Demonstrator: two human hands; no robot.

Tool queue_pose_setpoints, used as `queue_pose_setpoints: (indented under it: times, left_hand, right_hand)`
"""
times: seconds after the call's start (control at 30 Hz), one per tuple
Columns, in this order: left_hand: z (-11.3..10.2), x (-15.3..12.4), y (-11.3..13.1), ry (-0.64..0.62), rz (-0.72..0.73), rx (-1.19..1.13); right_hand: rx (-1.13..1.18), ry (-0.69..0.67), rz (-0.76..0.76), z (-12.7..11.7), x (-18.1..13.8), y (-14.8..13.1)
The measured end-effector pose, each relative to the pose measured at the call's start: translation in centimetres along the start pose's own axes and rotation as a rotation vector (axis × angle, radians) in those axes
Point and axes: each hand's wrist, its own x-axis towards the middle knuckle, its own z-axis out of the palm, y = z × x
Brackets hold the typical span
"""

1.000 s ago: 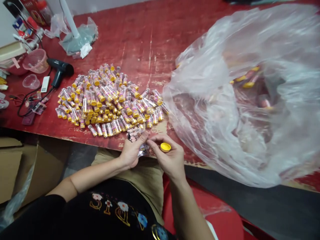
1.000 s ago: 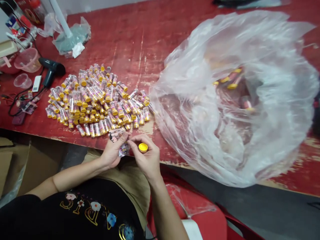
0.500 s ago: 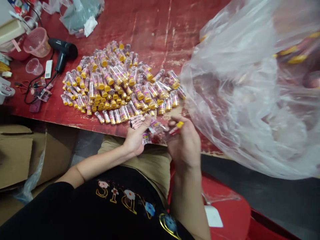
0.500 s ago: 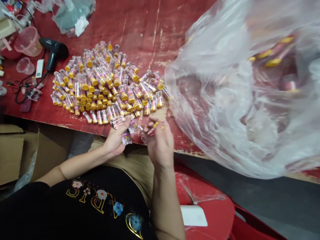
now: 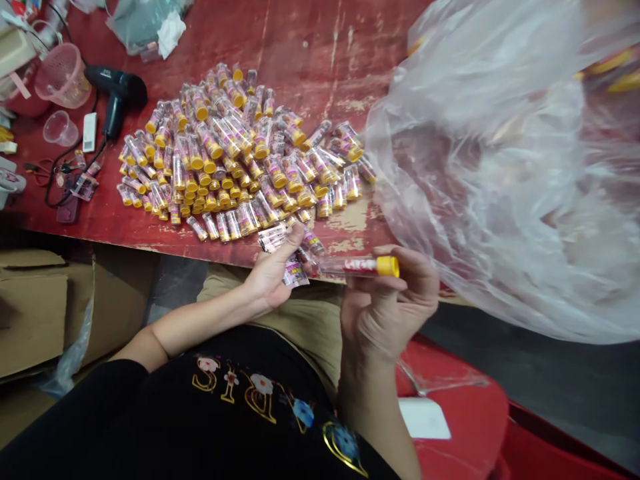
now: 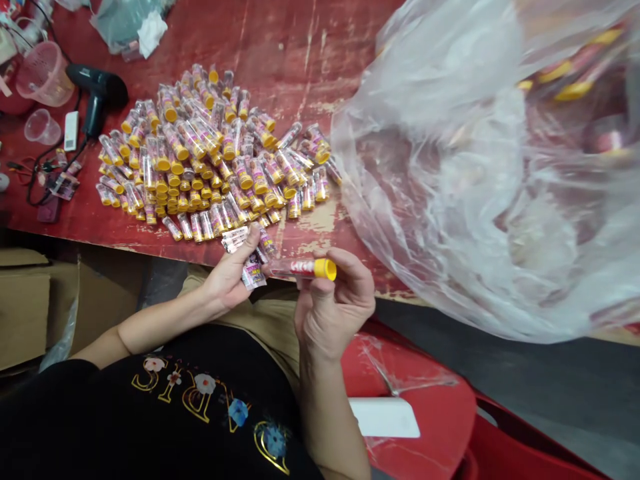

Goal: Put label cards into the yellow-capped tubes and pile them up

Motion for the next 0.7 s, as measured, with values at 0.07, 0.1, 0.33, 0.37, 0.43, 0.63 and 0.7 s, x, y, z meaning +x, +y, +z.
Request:
queue_pose_setpoints:
  times: [0.07,0.1,0.33,0.37,0.43,0.63,0.7]
  left_hand:
    - [-0.1,-0.1,0.0,0.0,-0.025,0.003]
    - [-0.2,-0.1,0.0,0.0,-0.044,0.004]
    - [0.0,-0.5,0.2,-0.048,-0.071,0.07]
    - [0.0,-0.6,0.2,-0.056,-0.041,0.093]
    - [-0.1,-0.9,0.0,-0.078,0.036,0.134]
    - [-0.5,-1.4,-1.4,-0.103,0.172,0.213]
    - [-0.5,-1.4,-1.6,-0.099,0.173,0.234]
  right_hand:
    - [0.05,0.126,-0.104,0.5,0.1,-0.1]
    - [0.05,0.177,-0.151,0.7,0.0,-0.3]
    - [-0.204,-0.018,-0.287,-0.4,-2.1,-1.3]
    - [-0.207,-0.051,-0.273,-0.6,-2.3,-1.5]
    - [-0.211,-0.072,-0.232,-0.7,-2.5,-1.6]
    - [-0.349,-0.066,-0.205,-0.2,-2.0,-1.3]
    - [-0.365,-0.001,-0.208,0.0,-2.0,-1.3]
